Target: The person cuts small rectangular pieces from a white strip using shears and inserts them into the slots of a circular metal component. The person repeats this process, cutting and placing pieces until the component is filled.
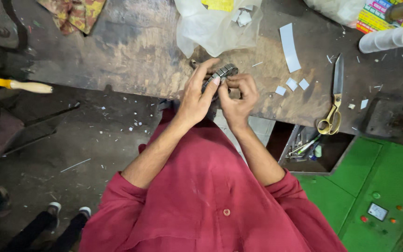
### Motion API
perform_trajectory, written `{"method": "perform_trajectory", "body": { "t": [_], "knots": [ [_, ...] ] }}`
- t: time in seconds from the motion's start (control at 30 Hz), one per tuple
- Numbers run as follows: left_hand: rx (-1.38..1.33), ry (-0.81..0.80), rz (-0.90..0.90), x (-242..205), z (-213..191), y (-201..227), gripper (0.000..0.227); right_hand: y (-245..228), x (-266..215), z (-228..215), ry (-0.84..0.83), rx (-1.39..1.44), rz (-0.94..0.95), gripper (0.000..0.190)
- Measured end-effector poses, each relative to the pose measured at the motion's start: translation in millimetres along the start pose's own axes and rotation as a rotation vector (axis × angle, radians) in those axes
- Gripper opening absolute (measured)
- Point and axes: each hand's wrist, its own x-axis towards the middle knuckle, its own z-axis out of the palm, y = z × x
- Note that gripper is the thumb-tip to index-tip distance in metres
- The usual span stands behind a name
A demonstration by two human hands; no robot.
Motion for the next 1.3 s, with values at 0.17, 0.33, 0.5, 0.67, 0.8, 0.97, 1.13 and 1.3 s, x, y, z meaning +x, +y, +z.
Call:
{"method": "perform_trajectory", "body": {
  "t": [0.17,0.33,0.5,0.67,0.8,0.97,1.13,1.3],
  "knots": [
    [0.064,0.034,0.029,2,4,-4,0.039,5,5,-1,-0.002,0.015,0.220,0.014],
    [-0.051,0.025,-0.040,5,7,-3,0.038,11,8,-24,-0.194,0.154,0.124,0.014],
    [0.025,0.058,0.027,7,10,-4,0.035,23,8,-21,-0.142,0.106,0.083,0.012],
    [0.016,0.064,0.034,5,13,-4,0.035,24,14,-25,-0.207,0.234,0.244,0.019],
    [0.048,0.075,0.026,4,15,-6,0.035,23,14,-23,-0.145,0.251,0.456,0.036],
    [0.101,0.133,0.106,6,21,-8,0.038,44,22,-45,-0.222,0.352,0.385,0.033],
    [0.248,0.243,0.104,5,29,-8,0.055,60,24,-126,-0.199,-0.156,0.229,0.014],
    [0.242,0.267,0.029,5,34,-8,0.055,59,-20,-168,-0.371,-0.679,-0.347,0.057]
  ]
}}
